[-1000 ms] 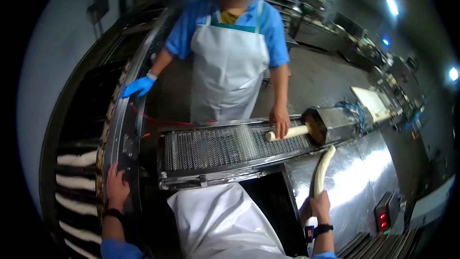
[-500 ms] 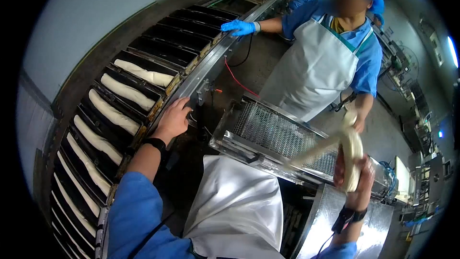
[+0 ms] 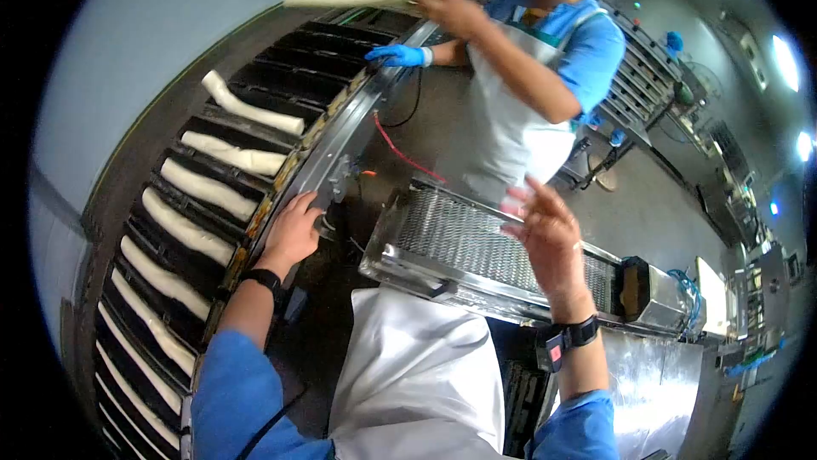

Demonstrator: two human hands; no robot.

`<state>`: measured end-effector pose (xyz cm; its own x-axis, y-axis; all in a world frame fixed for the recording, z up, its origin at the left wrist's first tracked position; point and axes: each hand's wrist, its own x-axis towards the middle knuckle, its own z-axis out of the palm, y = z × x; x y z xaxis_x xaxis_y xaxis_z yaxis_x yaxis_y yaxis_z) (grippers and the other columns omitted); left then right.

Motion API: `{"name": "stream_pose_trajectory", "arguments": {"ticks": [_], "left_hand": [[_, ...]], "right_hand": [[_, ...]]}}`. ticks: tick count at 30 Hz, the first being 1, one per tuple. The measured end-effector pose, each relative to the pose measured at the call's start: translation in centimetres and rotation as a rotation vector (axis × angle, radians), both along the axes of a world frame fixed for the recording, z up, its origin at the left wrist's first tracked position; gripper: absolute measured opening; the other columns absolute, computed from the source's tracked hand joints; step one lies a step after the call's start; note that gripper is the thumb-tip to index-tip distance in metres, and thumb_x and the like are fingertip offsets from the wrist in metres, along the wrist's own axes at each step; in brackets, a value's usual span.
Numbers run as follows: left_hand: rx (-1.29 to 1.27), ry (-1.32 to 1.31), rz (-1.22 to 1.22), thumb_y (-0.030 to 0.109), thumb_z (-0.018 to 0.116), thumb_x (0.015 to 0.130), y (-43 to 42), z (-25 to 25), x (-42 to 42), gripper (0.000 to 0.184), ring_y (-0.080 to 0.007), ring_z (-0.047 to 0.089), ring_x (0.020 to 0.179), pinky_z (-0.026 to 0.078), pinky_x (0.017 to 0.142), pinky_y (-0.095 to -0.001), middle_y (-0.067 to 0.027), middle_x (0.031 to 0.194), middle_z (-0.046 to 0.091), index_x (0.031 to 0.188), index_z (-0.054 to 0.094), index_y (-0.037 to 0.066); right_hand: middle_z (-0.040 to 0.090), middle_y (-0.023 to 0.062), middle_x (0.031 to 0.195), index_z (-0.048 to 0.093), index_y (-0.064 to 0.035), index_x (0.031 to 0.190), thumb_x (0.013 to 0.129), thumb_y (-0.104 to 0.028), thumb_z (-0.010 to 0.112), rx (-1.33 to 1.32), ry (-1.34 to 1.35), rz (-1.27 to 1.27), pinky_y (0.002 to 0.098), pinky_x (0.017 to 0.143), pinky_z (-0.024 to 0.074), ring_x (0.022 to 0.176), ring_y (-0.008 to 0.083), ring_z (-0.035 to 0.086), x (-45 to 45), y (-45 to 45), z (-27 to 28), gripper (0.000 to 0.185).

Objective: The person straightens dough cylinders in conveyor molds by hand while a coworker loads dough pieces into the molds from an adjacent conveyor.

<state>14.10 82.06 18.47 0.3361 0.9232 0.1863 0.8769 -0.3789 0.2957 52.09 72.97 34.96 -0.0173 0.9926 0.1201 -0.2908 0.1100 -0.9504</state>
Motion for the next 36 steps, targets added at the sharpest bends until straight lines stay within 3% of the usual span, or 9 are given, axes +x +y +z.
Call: {"name": "stream_pose_trajectory", "arguments": {"ticks": [3, 5, 7, 9, 11, 15, 22, 26, 36], "left_hand": [[0.023, 0.028, 0.003, 0.002, 0.057, 0.074, 0.1, -0.4, 0.0, 0.033, -0.0306, 0.038, 0.131, 0.037, 0.107, -0.0399, -0.0147, 0.138, 0.044, 0.106, 0.062, 0.001], [-0.009, 0.055, 0.013, 0.001, 0.057, 0.073, -0.1, 0.5, 0.6, 0.034, -0.0306, 0.038, 0.131, 0.037, 0.106, -0.0399, -0.0145, 0.137, 0.043, 0.107, 0.062, 0.0], [0.036, 0.006, 0.01, 0.0, 0.056, 0.073, 0.1, -0.4, 0.0, 0.034, -0.0306, 0.037, 0.131, 0.037, 0.107, -0.0399, -0.0146, 0.138, 0.042, 0.106, 0.061, 0.0], [0.036, 0.034, 0.006, 0.0, 0.055, 0.074, 0.4, -0.7, -0.3, 0.035, -0.0313, 0.037, 0.131, 0.037, 0.107, -0.0401, -0.0147, 0.138, 0.042, 0.109, 0.06, 0.0], [0.042, 0.085, -0.002, 0.0, 0.054, 0.074, 0.4, -0.6, -0.3, 0.039, -0.0319, 0.038, 0.131, 0.037, 0.106, -0.0407, -0.0149, 0.139, 0.041, 0.113, 0.059, 0.0], [-0.016, 0.081, 0.015, 0.0, 0.054, 0.074, -0.2, 0.9, 0.3, 0.042, -0.0322, 0.037, 0.131, 0.038, 0.105, -0.0411, -0.0146, 0.14, 0.04, 0.116, 0.059, 0.001], [0.01, 0.139, 0.009, 0.0, 0.054, 0.073, 0.3, -0.1, 0.0, 0.042, -0.0325, 0.037, 0.131, 0.039, 0.103, -0.0409, -0.014, 0.141, 0.04, 0.115, 0.058, 0.001], [0.044, 0.11, 0.006, 0.0, 0.056, 0.072, 0.3, -0.4, -0.2, 0.04, -0.0328, 0.039, 0.129, 0.04, 0.103, -0.0406, -0.0146, 0.139, 0.042, 0.112, 0.058, 0.0], [0.057, 0.131, 0.007, 0.0, 0.054, 0.071, -0.2, 0.6, 0.1, 0.04, -0.0339, 0.041, 0.127, 0.04, 0.103, -0.0408, -0.0162, 0.137, 0.043, 0.111, 0.058, -0.001]], "right_hand": [[0.052, 0.0194, 0.129, 0.04, 0.0013, 0.138, 0.085, -0.015, 0.061, -0.245, -0.161, -0.244, 0.0366, 0.092, 0.0478, 0.11, 0.0259, 0.057, 6.5, -2.7, -7.8, 0.06], [0.048, 0.0228, 0.133, 0.044, 0.0058, 0.133, 0.084, -0.016, 0.063, -0.292, -0.615, -0.439, 0.0382, 0.098, 0.0427, 0.117, 0.0324, 0.052, 11.0, -4.4, -13.6, 0.057], [0.037, 0.0281, 0.141, 0.036, 0.0078, 0.137, 0.09, -0.029, 0.058, -0.404, -1.242, -0.564, 0.0452, 0.111, 0.0271, 0.135, 0.0376, 0.032, 14.7, -6.7, -17.5, 0.064], [0.028, 0.0276, 0.147, 0.029, 0.0069, 0.141, 0.094, -0.033, 0.05, -0.535, -1.584, -0.661, 0.0447, 0.116, 0.0156, 0.142, 0.0365, 0.017, 17.6, -8.7, -21.1, 0.065], [0.021, 0.0262, 0.151, 0.024, 0.0061, 0.144, 0.096, -0.032, 0.044, -0.687, -1.674, -0.709, 0.043, 0.118, 0.0105, 0.144, 0.0356, 0.012, 19.1, -9.6, -21.2, 0.064], [0.016, 0.0258, 0.152, 0.018, 0.0044, 0.146, 0.093, -0.024, 0.048, -0.658, -1.625, -0.916, 0.0448, 0.116, 0.0124, 0.144, 0.0376, 0.011, 20.7, -9.6, -21.1, 0.067], [0.02, 0.0302, 0.149, 0.019, 0.008, 0.143, 0.079, -0.004, 0.05, -0.544, -1.615, -1.027, 0.0447, 0.116, 0.0147, 0.14, 0.0441, 0.018, 23.7, -9.7, -22.7, 0.072], [0.021, 0.0302, 0.149, 0.021, 0.0083, 0.143, 0.078, -0.001, 0.049, -0.473, -1.653, -1.016, 0.0453, 0.116, 0.0161, 0.139, 0.0448, 0.019, 23.7, -9.9, -22.5, 0.071], [0.02, 0.0169, 0.154, 0.027, -0.005, 0.145, 0.078, 0.002, 0.044, -0.631, -1.616, -0.972, 0.0502, 0.114, 0.0183, 0.141, 0.0432, 0.018, 23.1, -9.0, -21.6, 0.07]]}}
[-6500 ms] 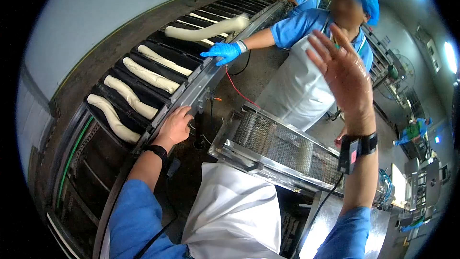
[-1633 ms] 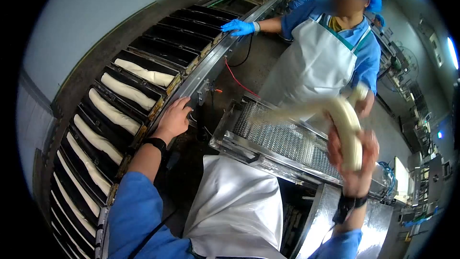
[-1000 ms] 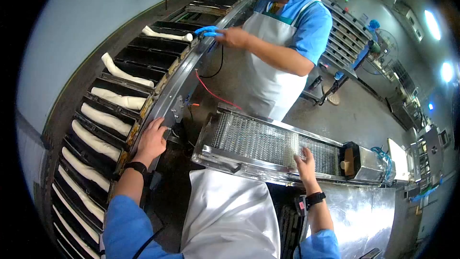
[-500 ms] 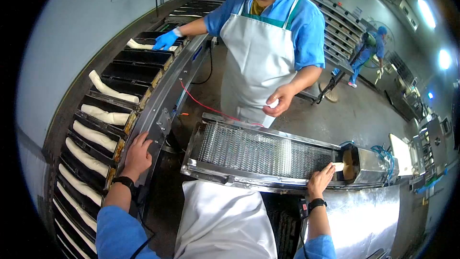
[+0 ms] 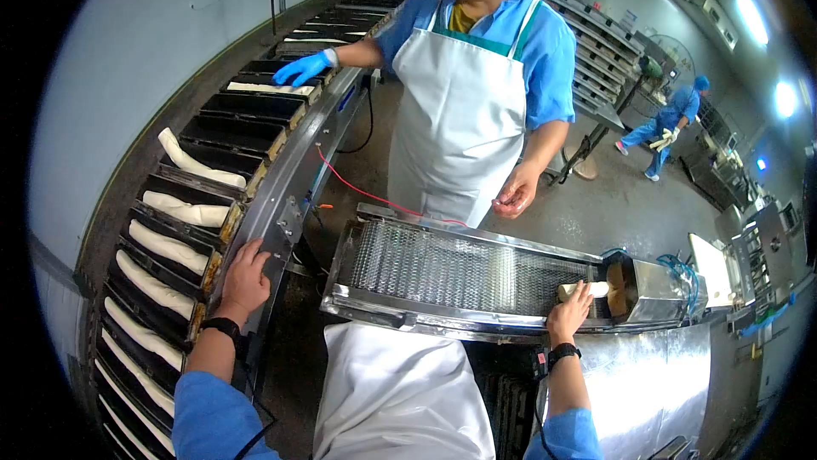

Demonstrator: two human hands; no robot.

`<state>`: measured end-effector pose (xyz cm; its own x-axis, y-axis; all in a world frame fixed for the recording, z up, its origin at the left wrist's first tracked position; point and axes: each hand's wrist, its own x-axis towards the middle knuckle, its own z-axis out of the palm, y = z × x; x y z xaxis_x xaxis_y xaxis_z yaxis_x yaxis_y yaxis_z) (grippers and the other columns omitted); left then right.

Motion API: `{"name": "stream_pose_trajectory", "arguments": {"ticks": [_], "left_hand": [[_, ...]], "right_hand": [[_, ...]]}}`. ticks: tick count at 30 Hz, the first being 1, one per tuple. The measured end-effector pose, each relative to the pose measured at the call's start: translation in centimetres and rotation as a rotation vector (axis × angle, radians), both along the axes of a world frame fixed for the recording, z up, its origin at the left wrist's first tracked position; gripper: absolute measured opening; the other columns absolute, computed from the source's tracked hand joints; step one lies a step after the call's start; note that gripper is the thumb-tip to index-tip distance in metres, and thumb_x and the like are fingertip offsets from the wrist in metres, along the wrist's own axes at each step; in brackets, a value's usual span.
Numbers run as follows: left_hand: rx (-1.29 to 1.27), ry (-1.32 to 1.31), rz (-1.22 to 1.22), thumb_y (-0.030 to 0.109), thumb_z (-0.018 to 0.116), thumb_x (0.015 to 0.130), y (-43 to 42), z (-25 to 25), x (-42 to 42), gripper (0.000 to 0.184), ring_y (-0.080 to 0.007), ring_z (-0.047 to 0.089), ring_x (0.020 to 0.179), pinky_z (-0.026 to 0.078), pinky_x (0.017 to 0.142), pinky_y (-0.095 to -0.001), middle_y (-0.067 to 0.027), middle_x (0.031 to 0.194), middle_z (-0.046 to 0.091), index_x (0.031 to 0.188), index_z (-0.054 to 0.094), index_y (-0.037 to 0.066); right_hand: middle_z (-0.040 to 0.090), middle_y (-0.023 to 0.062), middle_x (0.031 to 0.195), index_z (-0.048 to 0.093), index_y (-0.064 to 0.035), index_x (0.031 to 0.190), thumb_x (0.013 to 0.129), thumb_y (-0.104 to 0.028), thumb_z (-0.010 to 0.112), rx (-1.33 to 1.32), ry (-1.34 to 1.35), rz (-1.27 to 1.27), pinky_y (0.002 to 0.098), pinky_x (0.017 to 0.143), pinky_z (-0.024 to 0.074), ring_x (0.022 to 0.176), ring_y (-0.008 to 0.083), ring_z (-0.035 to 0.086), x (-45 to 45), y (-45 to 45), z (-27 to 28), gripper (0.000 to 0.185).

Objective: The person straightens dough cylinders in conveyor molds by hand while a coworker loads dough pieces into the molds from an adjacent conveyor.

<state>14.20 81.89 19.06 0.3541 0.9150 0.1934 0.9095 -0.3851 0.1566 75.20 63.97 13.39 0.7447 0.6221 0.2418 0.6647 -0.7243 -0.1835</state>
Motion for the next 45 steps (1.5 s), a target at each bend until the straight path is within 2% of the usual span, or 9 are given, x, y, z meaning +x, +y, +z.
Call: {"name": "stream_pose_trajectory", "arguments": {"ticks": [11, 23, 31, 36, 39, 40, 41, 43, 45], "left_hand": [[-0.027, -0.02, 0.01, 0.001, 0.054, 0.072, 0.2, -0.1, 0.0, 0.04, -0.0331, 0.039, 0.129, 0.037, 0.105, -0.0403, -0.0156, 0.139, 0.042, 0.112, 0.059, -0.002], [-0.065, -0.042, 0.035, 0.0, 0.055, 0.073, 0.1, 0.0, 0.2, 0.041, -0.0318, 0.036, 0.132, 0.036, 0.106, -0.0397, -0.0156, 0.14, 0.041, 0.114, 0.057, -0.001], [-0.042, -0.068, 0.035, 0.001, 0.057, 0.072, 0.1, -0.9, -0.4, 0.042, -0.0314, 0.038, 0.13, 0.036, 0.106, -0.0403, -0.0155, 0.139, 0.042, 0.114, 0.058, -0.001], [-0.028, -0.139, 0.002, 0.002, 0.057, 0.071, -0.4, 0.5, 0.0, 0.04, -0.0326, 0.04, 0.129, 0.036, 0.106, -0.0408, -0.0162, 0.135, 0.045, 0.111, 0.059, 0.0], [-0.024, -0.142, 0.004, 0.002, 0.056, 0.071, 0.1, -0.3, -0.2, 0.039, -0.0323, 0.04, 0.129, 0.037, 0.106, -0.0406, -0.0162, 0.136, 0.045, 0.11, 0.06, 0.001], [-0.029, -0.128, -0.006, 0.001, 0.056, 0.071, 0.1, -0.3, -0.2, 0.039, -0.0321, 0.04, 0.129, 0.037, 0.106, -0.0405, -0.0161, 0.136, 0.045, 0.109, 0.06, 0.002], [-0.028, -0.126, -0.002, 0.001, 0.056, 0.071, 0.1, -0.4, -0.4, 0.039, -0.0321, 0.04, 0.129, 0.037, 0.106, -0.0405, -0.0161, 0.136, 0.045, 0.109, 0.06, 0.002], [-0.029, -0.149, -0.007, 0.001, 0.057, 0.071, 0.2, -0.7, -0.5, 0.038, -0.0317, 0.039, 0.129, 0.037, 0.106, -0.0403, -0.0157, 0.136, 0.045, 0.109, 0.061, 0.003], [-0.013, -0.151, -0.014, 0.001, 0.056, 0.071, 0.1, -0.7, -0.5, 0.039, -0.0315, 0.039, 0.13, 0.037, 0.106, -0.0401, -0.0151, 0.136, 0.045, 0.11, 0.061, 0.003]], "right_hand": [[0.034, 0.0111, 0.147, 0.045, -0.0094, 0.134, 0.086, -0.009, 0.053, -0.133, -0.01, 0.079, 0.056, 0.112, 0.0197, 0.14, 0.0408, 0.02, -1.8, 2.1, 0.4, 0.048], [0.058, 0.0086, 0.113, 0.057, -0.0099, 0.104, 0.084, -0.017, 0.055, -0.214, -0.224, 0.364, 0.0531, 0.107, 0.0285, 0.117, 0.0269, 0.049, -6.7, 4.8, 0.5, 0.022], [0.056, 0.0105, 0.101, 0.056, -0.0088, 0.102, 0.07, -0.008, 0.064, -0.336, -0.256, 0.634, 0.0439, 0.09, 0.0435, 0.106, 0.0291, 0.052, -9.8, 3.6, 6.2, 0.033], [0.056, 0.0143, 0.108, 0.057, -0.0042, 0.108, 0.058, -0.006, 0.079, -0.112, 0.057, 0.588, 0.0426, 0.081, 0.0507, 0.096, 0.0341, 0.057, -7.3, 5.6, 4.3, 0.055], [0.058, 0.011, 0.105, 0.056, -0.0001, 0.114, 0.065, 0.001, 0.076, 0.243, 0.498, 0.575, 0.0363, 0.075, 0.0514, 0.093, 0.0255, 0.059, -6.7, 11.3, 10.4, 0.053], [0.06, 0.0057, 0.094, 0.056, 0.0011, 0.113, 0.068, 0.003, 0.073, 0.444, 0.478, 0.613, 0.0321, 0.069, 0.0512, 0.088, 0.0186, 0.059, -6.7, 13.5, 12.9, 0.048], [0.062, 0.004, 0.087, 0.058, -0.0004, 0.108, 0.072, 0.002, 0.069, 0.426, 0.741, 0.571, 0.0285, 0.061, 0.0502, 0.078, 0.0162, 0.061, -8.6, 14.8, 18.6, 0.037], [0.066, 0.0082, 0.089, 0.061, 0.0004, 0.101, 0.081, -0.005, 0.065, 0.668, 0.792, 0.656, 0.0273, 0.063, 0.0528, 0.073, 0.0169, 0.064, -12.6, 17.0, 26.3, 0.021], [0.063, 0.0096, 0.096, 0.061, 0.0014, 0.105, 0.087, -0.015, 0.062, 0.792, 1.103, 0.847, 0.0292, 0.073, 0.054, 0.089, 0.0188, 0.064, -16.9, 18.2, 31.9, 0.024]]}}
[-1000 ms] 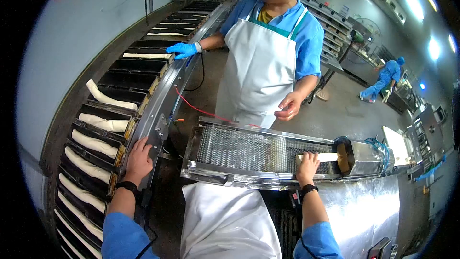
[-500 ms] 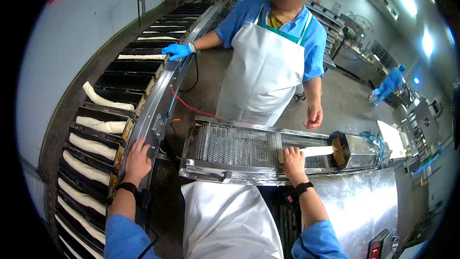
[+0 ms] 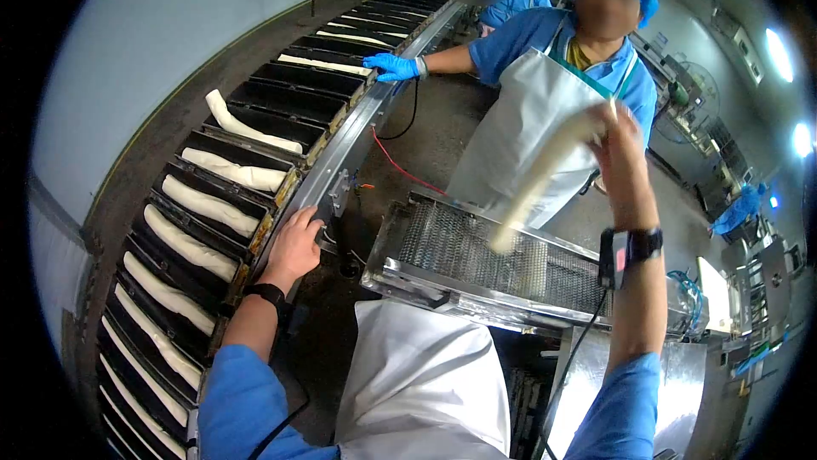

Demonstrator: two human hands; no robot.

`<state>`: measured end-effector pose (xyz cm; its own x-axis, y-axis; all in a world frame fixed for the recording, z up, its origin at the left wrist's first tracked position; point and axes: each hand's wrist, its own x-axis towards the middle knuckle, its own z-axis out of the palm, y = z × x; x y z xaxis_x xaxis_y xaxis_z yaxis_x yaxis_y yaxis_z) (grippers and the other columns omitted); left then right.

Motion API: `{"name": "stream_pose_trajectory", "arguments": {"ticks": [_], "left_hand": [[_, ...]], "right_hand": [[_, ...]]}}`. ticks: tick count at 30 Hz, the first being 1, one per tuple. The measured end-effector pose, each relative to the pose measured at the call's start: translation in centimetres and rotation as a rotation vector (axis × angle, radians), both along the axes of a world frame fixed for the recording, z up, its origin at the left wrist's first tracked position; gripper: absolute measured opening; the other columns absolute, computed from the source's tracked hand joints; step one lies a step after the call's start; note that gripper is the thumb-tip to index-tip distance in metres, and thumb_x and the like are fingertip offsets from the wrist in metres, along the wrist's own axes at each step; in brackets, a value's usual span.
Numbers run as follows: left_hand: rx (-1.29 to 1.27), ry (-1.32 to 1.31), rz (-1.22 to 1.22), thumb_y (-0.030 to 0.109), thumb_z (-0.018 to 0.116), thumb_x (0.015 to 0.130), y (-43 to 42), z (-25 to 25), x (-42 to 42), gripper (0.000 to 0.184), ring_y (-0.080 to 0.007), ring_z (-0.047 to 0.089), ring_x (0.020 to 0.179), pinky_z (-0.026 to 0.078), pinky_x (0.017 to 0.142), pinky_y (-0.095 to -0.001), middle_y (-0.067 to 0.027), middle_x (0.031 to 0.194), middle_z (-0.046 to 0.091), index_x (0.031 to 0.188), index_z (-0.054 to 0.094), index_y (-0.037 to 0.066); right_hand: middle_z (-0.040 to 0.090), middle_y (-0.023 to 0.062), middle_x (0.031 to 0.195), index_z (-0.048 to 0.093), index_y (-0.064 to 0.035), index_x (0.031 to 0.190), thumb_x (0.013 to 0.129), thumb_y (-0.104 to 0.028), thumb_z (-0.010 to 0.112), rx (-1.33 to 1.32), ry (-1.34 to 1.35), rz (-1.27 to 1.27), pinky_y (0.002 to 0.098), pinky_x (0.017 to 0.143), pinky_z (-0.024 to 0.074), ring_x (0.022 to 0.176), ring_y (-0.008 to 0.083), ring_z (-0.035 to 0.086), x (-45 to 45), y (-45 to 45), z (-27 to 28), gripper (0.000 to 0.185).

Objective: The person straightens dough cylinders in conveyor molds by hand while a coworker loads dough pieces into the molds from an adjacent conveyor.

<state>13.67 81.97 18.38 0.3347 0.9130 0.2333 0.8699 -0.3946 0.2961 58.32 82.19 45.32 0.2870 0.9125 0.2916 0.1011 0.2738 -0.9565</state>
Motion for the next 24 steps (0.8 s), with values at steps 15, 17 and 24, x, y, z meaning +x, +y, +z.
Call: {"name": "stream_pose_trajectory", "arguments": {"ticks": [15, 17, 24], "left_hand": [[-0.042, 0.088, 0.008, 0.001, 0.058, 0.074, 0.3, -0.2, 0.1, 0.041, -0.0302, 0.036, 0.133, 0.036, 0.107, -0.04, -0.0146, 0.14, 0.042, 0.114, 0.058, 0.001], [-0.062, 0.1, -0.002, 0.001, 0.058, 0.074, 0.4, -0.3, -0.2, 0.041, -0.0299, 0.035, 0.133, 0.036, 0.107, -0.0401, -0.0142, 0.14, 0.041, 0.115, 0.058, 0.001], [-0.098, 0.176, 0.07, 0.001, 0.055, 0.077, 0.1, 0.0, 0.2, 0.04, -0.0293, 0.034, 0.134, 0.04, 0.104, -0.0396, -0.0122, 0.143, 0.037, 0.116, 0.058, 0.002]], "right_hand": [[0.048, 0.0182, 0.137, 0.041, 0.0016, 0.138, 0.084, -0.006, 0.063, -0.32, -0.091, 0.305, 0.0362, 0.104, 0.0401, 0.127, 0.0249, 0.046, 0.6, -7.6, -15.3, 0.058], [0.05, 0.0215, 0.134, 0.044, 0.0036, 0.134, 0.081, -0.007, 0.065, -0.474, -0.232, 0.133, 0.0373, 0.103, 0.0404, 0.123, 0.027, 0.049, 4.2, -10.7, -21.3, 0.059], [0.031, 0.0359, 0.14, 0.03, 0.0119, 0.134, 0.083, -0.015, 0.064, -0.435, -1.112, -0.59, 0.0483, 0.111, 0.0268, 0.131, 0.0495, 0.03, 13.6, -21.4, -31.3, 0.068]]}}
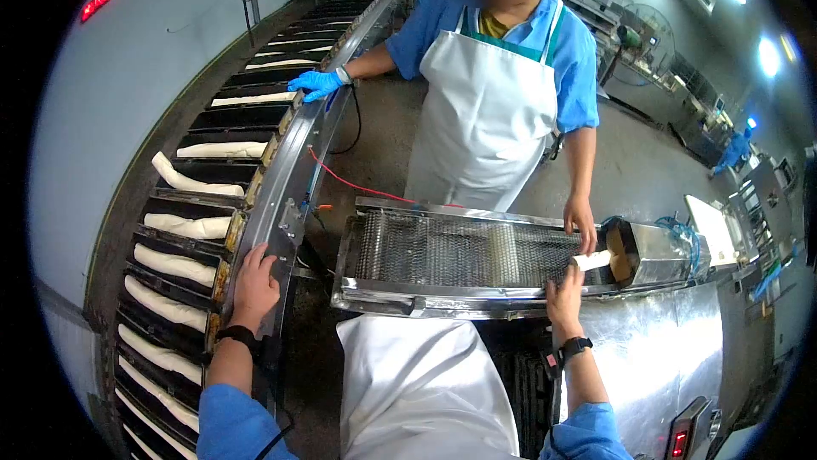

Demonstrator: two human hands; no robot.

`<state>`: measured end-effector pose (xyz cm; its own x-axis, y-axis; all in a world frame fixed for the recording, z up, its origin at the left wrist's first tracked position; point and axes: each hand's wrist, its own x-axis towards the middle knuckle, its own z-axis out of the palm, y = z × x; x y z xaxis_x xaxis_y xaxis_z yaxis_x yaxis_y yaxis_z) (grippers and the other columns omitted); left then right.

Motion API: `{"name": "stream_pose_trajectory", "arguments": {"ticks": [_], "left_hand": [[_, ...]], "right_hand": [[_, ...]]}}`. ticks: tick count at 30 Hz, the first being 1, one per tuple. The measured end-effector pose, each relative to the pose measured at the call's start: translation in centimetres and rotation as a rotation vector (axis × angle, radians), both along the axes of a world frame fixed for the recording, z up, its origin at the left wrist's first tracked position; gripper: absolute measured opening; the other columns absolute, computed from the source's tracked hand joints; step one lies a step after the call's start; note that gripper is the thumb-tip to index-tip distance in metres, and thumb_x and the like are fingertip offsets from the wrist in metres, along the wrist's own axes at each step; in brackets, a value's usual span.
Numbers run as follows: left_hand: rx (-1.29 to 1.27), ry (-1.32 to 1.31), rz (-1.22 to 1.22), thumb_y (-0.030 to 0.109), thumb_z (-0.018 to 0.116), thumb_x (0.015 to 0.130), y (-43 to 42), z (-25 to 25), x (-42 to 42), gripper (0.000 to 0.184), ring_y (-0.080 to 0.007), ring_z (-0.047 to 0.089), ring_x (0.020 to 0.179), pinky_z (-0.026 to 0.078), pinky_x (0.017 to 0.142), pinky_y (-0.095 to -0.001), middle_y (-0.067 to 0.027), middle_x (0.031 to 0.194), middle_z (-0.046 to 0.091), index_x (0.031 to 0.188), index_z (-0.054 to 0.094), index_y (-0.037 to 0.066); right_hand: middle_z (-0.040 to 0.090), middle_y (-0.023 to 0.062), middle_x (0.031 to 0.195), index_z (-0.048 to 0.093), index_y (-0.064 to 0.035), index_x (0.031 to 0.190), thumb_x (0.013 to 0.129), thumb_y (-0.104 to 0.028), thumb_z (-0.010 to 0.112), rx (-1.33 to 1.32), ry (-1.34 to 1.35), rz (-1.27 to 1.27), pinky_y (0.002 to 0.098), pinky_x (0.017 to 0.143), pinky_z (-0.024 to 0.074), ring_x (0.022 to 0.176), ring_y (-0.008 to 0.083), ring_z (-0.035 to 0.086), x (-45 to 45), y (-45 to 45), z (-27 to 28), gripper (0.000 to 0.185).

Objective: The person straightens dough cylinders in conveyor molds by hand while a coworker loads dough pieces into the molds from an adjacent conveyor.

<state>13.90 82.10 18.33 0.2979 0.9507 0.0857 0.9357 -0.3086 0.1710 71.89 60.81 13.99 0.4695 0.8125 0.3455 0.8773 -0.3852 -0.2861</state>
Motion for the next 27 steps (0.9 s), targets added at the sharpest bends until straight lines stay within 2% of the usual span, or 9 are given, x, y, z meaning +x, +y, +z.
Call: {"name": "stream_pose_trajectory", "arguments": {"ticks": [2, 7, 10, 12, 14, 22, 27], "left_hand": [[0.021, 0.003, -0.024, 0.001, 0.055, 0.077, 0.1, -0.3, -0.1, 0.039, -0.0297, 0.034, 0.134, 0.04, 0.104, -0.04, -0.0122, 0.143, 0.037, 0.116, 0.058, 0.001], [0.03, 0.015, -0.001, 0.001, 0.055, 0.075, -0.2, 0.2, 0.3, 0.04, -0.0317, 0.036, 0.132, 0.041, 0.103, -0.0414, -0.0134, 0.142, 0.039, 0.115, 0.059, 0.0], [0.051, -0.007, -0.027, 0.001, 0.057, 0.074, -0.2, 0.2, 0.2, 0.041, -0.0329, 0.038, 0.131, 0.04, 0.103, -0.0423, -0.0142, 0.141, 0.041, 0.115, 0.059, 0.0], [0.075, -0.037, -0.038, 0.0, 0.057, 0.073, -0.9, 0.2, -0.1, 0.041, -0.0335, 0.038, 0.131, 0.04, 0.104, -0.0427, -0.0145, 0.14, 0.042, 0.115, 0.059, 0.0], [0.015, 0.005, 0.034, 0.0, 0.058, 0.073, -0.7, 1.1, 0.8, 0.041, -0.0341, 0.039, 0.13, 0.039, 0.104, -0.0422, -0.0155, 0.14, 0.042, 0.114, 0.059, 0.0], [-0.009, -0.009, 0.054, 0.0, 0.056, 0.073, -0.9, 1.2, 0.8, 0.04, -0.0335, 0.038, 0.131, 0.038, 0.106, -0.0409, -0.0152, 0.141, 0.041, 0.113, 0.06, -0.001], [0.077, -0.041, -0.017, -0.001, 0.056, 0.072, -1.1, 1.4, 0.7, 0.039, -0.0328, 0.039, 0.13, 0.04, 0.104, -0.0414, -0.0145, 0.14, 0.042, 0.112, 0.06, -0.001]], "right_hand": [[0.029, 0.0336, 0.143, 0.026, 0.0113, 0.139, 0.088, -0.022, 0.057, -0.111, 0.045, -0.267, 0.0483, 0.113, 0.0208, 0.136, 0.0462, 0.025, 1.9, -1.1, -1.6, 0.068], [0.024, 0.033, 0.146, 0.025, 0.0111, 0.141, 0.094, -0.029, 0.041, -0.204, -0.084, -0.445, 0.0464, 0.115, 0.0156, 0.14, 0.0429, 0.018, 3.3, -1.3, -3.4, 0.064], [0.022, 0.0323, 0.148, 0.026, 0.0128, 0.14, 0.095, -0.028, 0.037, -0.191, -0.068, -0.526, 0.0461, 0.116, 0.0148, 0.141, 0.0416, 0.015, 3.6, -1.8, -3.2, 0.062], [0.019, 0.0329, 0.149, 0.025, 0.0129, 0.14, 0.096, -0.03, 0.036, -0.259, -0.099, -0.562, 0.0465, 0.116, 0.0151, 0.141, 0.0419, 0.015, 4.0, -2.4, -3.6, 0.063], [0.018, 0.0331, 0.149, 0.025, 0.0119, 0.14, 0.096, -0.032, 0.036, -0.214, -0.018, -0.531, 0.0469, 0.115, 0.0169, 0.141, 0.0419, 0.015, 3.2, -2.6, -2.1, 0.063], [0.018, 0.0348, 0.148, 0.027, 0.0089, 0.141, 0.098, -0.035, 0.033, -0.263, -0.041, -0.5, 0.0503, 0.114, 0.0162, 0.138, 0.0502, 0.016, 2.6, -2.9, -1.2, 0.062], [0.014, 0.0326, 0.15, 0.024, 0.0088, 0.143, 0.099, -0.038, 0.03, -0.282, -0.008, -0.516, 0.0494, 0.115, 0.0142, 0.14, 0.0461, 0.013, 2.5, -2.7, -1.1, 0.064]]}}
